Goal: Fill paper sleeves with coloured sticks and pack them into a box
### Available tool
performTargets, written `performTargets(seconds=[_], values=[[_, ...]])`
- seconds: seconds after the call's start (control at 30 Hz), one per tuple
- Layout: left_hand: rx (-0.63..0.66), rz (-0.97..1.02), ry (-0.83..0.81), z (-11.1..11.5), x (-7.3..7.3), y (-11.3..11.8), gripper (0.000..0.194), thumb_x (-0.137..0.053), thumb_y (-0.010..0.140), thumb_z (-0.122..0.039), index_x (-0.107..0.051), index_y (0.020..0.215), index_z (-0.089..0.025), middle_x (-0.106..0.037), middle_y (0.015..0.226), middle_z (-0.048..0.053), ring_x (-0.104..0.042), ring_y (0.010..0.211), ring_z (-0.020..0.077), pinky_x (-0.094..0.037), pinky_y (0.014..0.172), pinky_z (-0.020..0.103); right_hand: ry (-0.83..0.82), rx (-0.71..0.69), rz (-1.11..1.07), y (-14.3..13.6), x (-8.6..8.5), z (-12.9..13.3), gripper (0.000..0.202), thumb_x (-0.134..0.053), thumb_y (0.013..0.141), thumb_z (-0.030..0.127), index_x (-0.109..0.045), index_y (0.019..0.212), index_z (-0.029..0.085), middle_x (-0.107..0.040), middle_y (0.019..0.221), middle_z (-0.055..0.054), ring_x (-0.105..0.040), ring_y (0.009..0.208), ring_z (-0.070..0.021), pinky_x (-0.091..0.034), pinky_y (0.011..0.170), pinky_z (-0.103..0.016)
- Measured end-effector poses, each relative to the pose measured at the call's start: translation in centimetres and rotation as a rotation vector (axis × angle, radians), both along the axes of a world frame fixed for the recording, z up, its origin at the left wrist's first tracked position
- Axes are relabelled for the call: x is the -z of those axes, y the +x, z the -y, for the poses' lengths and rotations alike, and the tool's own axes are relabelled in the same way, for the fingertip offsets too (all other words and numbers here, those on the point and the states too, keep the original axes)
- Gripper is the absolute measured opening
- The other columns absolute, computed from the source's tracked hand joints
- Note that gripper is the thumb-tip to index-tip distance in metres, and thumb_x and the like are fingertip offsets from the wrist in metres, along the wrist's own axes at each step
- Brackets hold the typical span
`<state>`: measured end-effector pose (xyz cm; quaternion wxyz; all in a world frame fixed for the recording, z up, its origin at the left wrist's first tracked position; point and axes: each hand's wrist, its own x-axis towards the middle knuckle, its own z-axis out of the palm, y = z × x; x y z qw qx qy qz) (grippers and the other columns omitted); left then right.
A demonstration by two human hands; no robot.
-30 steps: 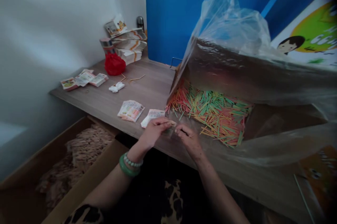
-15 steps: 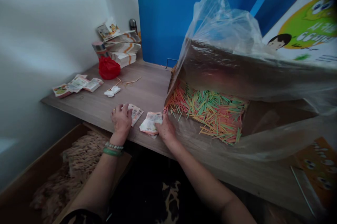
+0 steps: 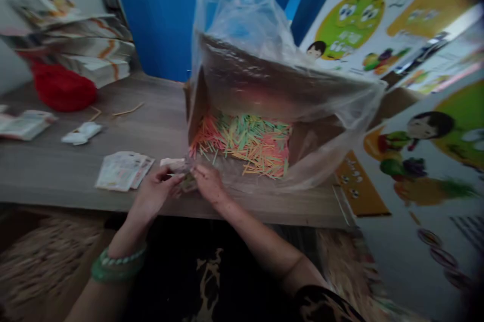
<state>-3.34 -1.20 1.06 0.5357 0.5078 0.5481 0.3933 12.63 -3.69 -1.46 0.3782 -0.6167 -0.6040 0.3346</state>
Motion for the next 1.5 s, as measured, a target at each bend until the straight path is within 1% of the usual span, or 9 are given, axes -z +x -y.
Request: performTargets(seconds=[0.17, 0.23, 0.33, 0.47, 0.6, 0.7, 1.07, 1.3, 1.5], values=[[0.075, 0.28, -0.186, 1.4, -0.7, 4.1, 0.023, -0.083, 0.056, -0.029, -0.075, 0.075, -0.02, -0.074, 0.072, 0.001, -0.064, 0.066, 0.0179, -0.054, 0.064, 0.031, 0.009, -0.211, 0.133, 7.0, -0.9, 3.7, 0.022, -0.051, 0.097, 0.025, -0.073, 0.097, 0.029, -0.072, 0.088, 0.002, -0.065, 0.084, -0.0171, -0.05, 0.078, -0.028], [0.17, 0.25, -0.167, 2.1, -0.7, 5.3, 0.021, -0.082, 0.061, -0.033, -0.074, 0.074, -0.019, -0.071, 0.071, 0.001, -0.061, 0.065, 0.0167, -0.051, 0.064, 0.029, 0.019, -0.104, 0.362, 12.0, -1.4, 5.2, 0.03, -0.049, 0.095, 0.014, -0.074, 0.105, 0.028, -0.074, 0.102, -0.001, -0.065, 0.096, -0.0186, -0.05, 0.087, -0.031], [0.4, 0.164, -0.084, 3.0, -0.2, 7.3, 0.027, -0.079, 0.068, -0.041, -0.065, 0.064, -0.018, -0.06, 0.061, -0.001, -0.052, 0.06, 0.0141, -0.041, 0.059, 0.026, -0.147, 0.095, 0.818, 19.0, -2.3, 6.7, 0.035, -0.048, 0.092, 0.004, -0.072, 0.113, 0.017, -0.071, 0.118, -0.013, -0.061, 0.111, -0.025, -0.047, 0.096, -0.036], [0.625, 0.11, -0.06, 4.2, 0.4, 10.2, 0.031, -0.072, 0.073, -0.045, -0.06, 0.065, -0.018, -0.05, 0.059, -0.003, -0.043, 0.059, 0.0133, -0.033, 0.058, 0.026, -0.247, 0.093, 1.188, 23.4, -2.6, 7.1, 0.034, -0.046, 0.095, 0.006, -0.066, 0.122, 0.011, -0.066, 0.125, -0.019, -0.056, 0.117, -0.0291, -0.044, 0.095, -0.038], [0.683, 0.083, -0.099, 4.8, 0.0, 11.4, 0.031, -0.07, 0.074, -0.045, -0.057, 0.066, -0.019, -0.047, 0.059, -0.005, -0.04, 0.058, 0.0125, -0.032, 0.058, 0.026, -0.182, 0.004, 1.294, 24.3, -2.1, 6.2, 0.029, -0.044, 0.1, 0.014, -0.069, 0.115, 0.013, -0.068, 0.121, -0.019, -0.055, 0.12, -0.0312, -0.041, 0.097, -0.043], [0.657, 0.065, -0.102, 4.6, -0.1, 11.0, 0.03, -0.069, 0.074, -0.045, -0.057, 0.067, -0.019, -0.048, 0.06, -0.005, -0.04, 0.058, 0.0118, -0.031, 0.059, 0.026, -0.227, 0.048, 1.31, 24.6, -1.6, 5.5, 0.031, -0.041, 0.101, 0.013, -0.068, 0.116, 0.011, -0.07, 0.119, -0.019, -0.058, 0.118, -0.0314, -0.04, 0.098, -0.043], [0.545, 0.103, -0.16, 3.9, 2.3, 9.7, 0.033, -0.074, 0.071, -0.047, -0.058, 0.069, -0.019, -0.05, 0.06, -0.005, -0.042, 0.055, 0.011, -0.033, 0.055, 0.025, -0.336, 0.159, 1.243, 24.0, -0.7, 4.9, 0.032, -0.048, 0.097, 0.014, -0.063, 0.125, 0.011, -0.068, 0.123, -0.021, -0.061, 0.116, -0.0297, -0.042, 0.095, -0.039], [0.531, 0.133, -0.203, 4.1, 1.5, 9.2, 0.032, -0.077, 0.07, -0.046, -0.059, 0.07, -0.019, -0.056, 0.062, -0.003, -0.048, 0.057, 0.0123, -0.037, 0.057, 0.026, -0.223, 0.158, 1.286, 24.7, 0.1, 5.0, 0.032, -0.061, 0.093, 0.022, -0.063, 0.123, 0.01, -0.068, 0.122, -0.021, -0.06, 0.116, -0.0318, -0.041, 0.098, -0.041], [0.479, 0.197, -0.232, 3.6, 1.6, 8.5, 0.035, -0.081, 0.065, -0.047, -0.062, 0.071, -0.018, -0.057, 0.061, -0.004, -0.049, 0.056, 0.0123, -0.04, 0.057, 0.026, -0.21, 0.359, 1.137, 25.4, 1.0, 4.9, 0.031, -0.045, 0.095, 0.009, -0.065, 0.119, 0.009, -0.07, 0.112, -0.021, -0.063, 0.108, -0.0296, -0.044, 0.097, -0.042]])
